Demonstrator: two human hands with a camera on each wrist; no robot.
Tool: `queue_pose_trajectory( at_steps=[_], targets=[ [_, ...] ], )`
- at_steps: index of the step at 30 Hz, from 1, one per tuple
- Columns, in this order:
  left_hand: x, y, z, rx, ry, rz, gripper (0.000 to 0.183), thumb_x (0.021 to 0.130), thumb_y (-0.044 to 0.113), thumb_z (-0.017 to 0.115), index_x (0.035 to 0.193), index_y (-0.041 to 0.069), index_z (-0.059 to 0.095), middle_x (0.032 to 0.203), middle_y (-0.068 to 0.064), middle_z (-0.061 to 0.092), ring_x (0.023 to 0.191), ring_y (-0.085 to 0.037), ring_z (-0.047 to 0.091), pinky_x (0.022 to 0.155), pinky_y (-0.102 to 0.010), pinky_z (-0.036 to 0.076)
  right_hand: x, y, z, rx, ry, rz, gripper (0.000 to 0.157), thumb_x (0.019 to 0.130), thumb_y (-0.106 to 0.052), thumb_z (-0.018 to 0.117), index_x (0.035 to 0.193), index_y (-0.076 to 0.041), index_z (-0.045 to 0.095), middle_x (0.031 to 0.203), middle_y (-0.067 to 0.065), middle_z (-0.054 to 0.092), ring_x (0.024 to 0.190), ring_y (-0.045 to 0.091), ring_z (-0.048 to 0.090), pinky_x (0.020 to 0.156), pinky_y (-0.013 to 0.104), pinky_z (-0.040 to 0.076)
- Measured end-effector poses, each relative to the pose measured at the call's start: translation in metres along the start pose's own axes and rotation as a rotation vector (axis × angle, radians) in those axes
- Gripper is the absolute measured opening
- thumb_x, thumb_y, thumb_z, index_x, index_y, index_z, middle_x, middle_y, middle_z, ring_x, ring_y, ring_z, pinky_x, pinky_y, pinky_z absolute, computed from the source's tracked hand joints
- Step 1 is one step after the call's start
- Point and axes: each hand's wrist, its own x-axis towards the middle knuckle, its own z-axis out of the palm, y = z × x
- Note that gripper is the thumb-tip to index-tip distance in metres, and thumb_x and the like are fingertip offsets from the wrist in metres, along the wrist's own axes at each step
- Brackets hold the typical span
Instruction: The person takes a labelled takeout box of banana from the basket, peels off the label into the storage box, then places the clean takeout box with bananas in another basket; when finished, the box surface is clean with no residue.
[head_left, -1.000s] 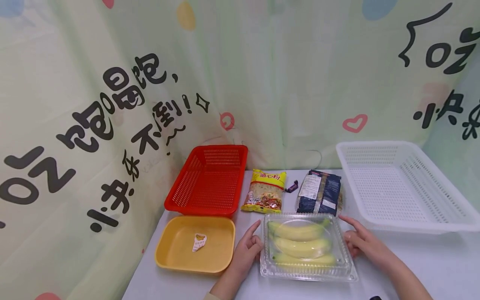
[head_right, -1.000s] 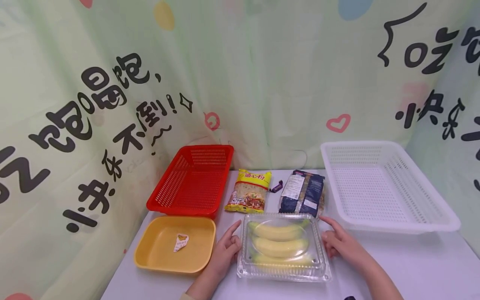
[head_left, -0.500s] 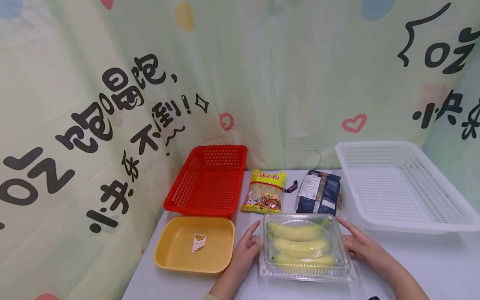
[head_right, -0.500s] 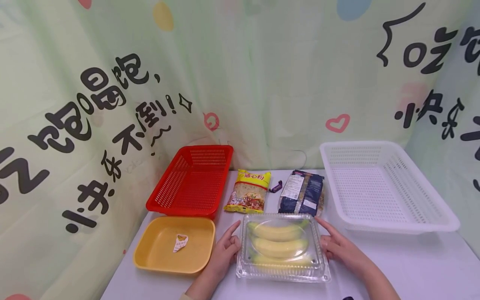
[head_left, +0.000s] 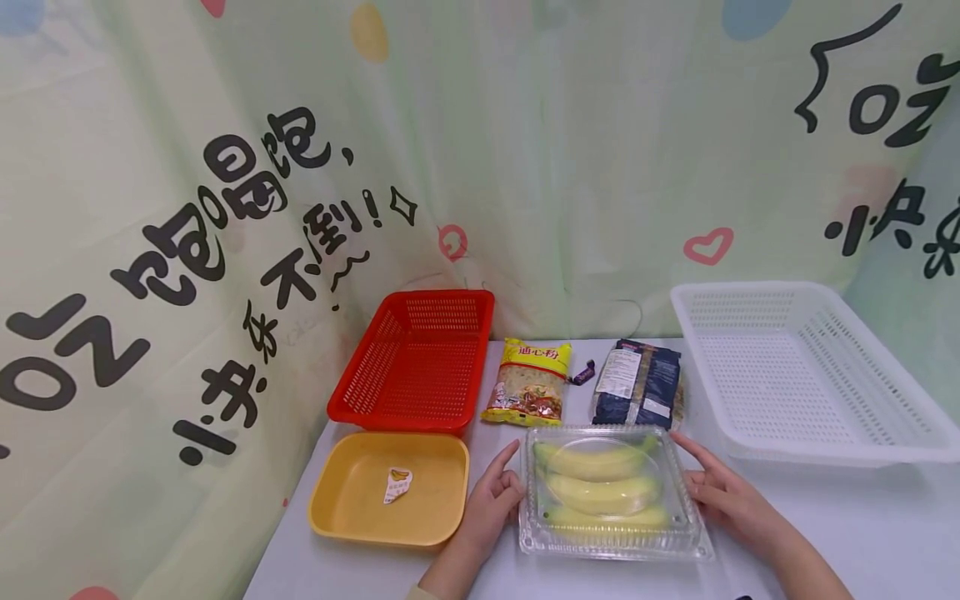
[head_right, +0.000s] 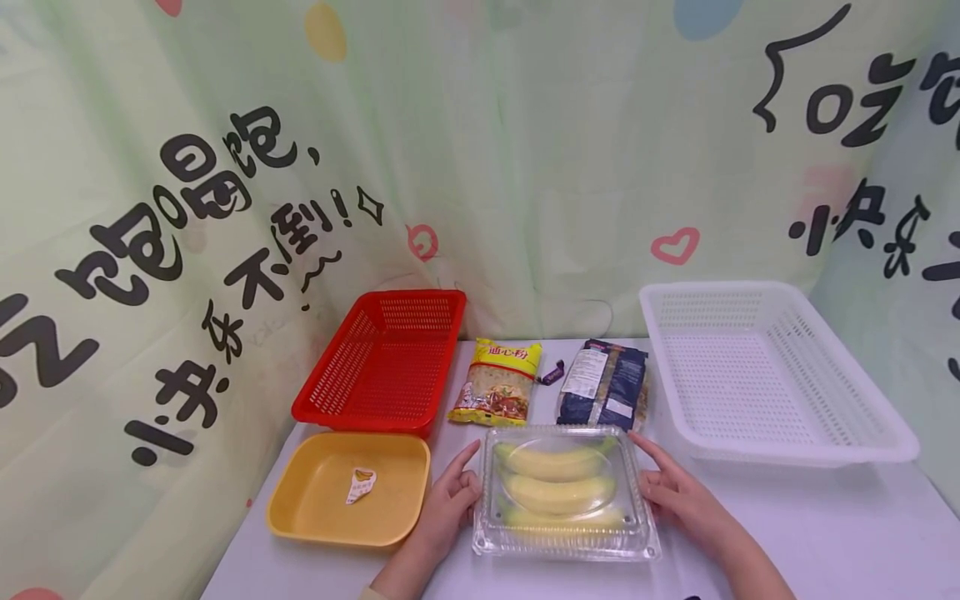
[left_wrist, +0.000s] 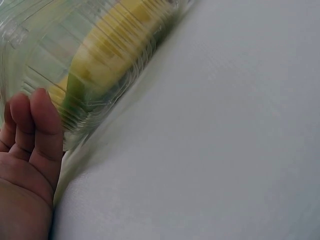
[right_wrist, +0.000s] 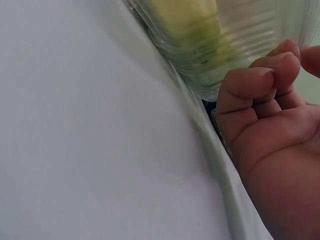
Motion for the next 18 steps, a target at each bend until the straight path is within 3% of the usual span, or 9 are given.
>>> queue_pose_trajectory(
  at_steps=[7, 12, 18],
  targets=[
    [-0.0002, -0.0008, 0.0003, -0.009, 0.006, -0.010, 0.064, 0.093, 0.008, 0.056, 0.152, 0.024, 0.037, 0.079, 0.006, 0.052, 0.063, -0.010, 0.047, 0.056, -0.018, 0.043, 0.0039, 0.0056, 0.0025, 0.144, -0.004, -0.065, 0.068, 0.102, 0.008, 0.014, 0.158, -0.030, 0.014, 0.125, 0.008, 0.065, 0.120, 0.018, 0.062, 0.100, 0.032, 0.052],
    [0.0010, -0.0025, 0.0000, -0.049, -0.010, -0.006, 0.065, 0.092, 0.006, 0.054, 0.153, 0.020, 0.035, 0.076, 0.005, 0.050, 0.056, -0.011, 0.047, 0.053, -0.020, 0.046, 0.0049, 0.0061, 0.0028, 0.184, 0.006, -0.102, 0.067, 0.102, 0.008, 0.011, 0.159, -0.027, 0.012, 0.135, 0.011, 0.061, 0.121, 0.021, 0.062, 0.100, 0.034, 0.052],
    [0.0014, -0.0031, -0.0007, -0.094, -0.019, -0.018, 0.063, 0.094, 0.009, 0.049, 0.155, 0.019, 0.032, 0.075, 0.001, 0.051, 0.054, -0.012, 0.048, 0.051, -0.021, 0.048, 0.0043, 0.0039, 0.0030, 0.209, -0.002, -0.140, 0.068, 0.100, 0.011, 0.008, 0.160, -0.022, 0.010, 0.135, 0.012, 0.060, 0.119, 0.020, 0.062, 0.097, 0.033, 0.053]
  ],
)
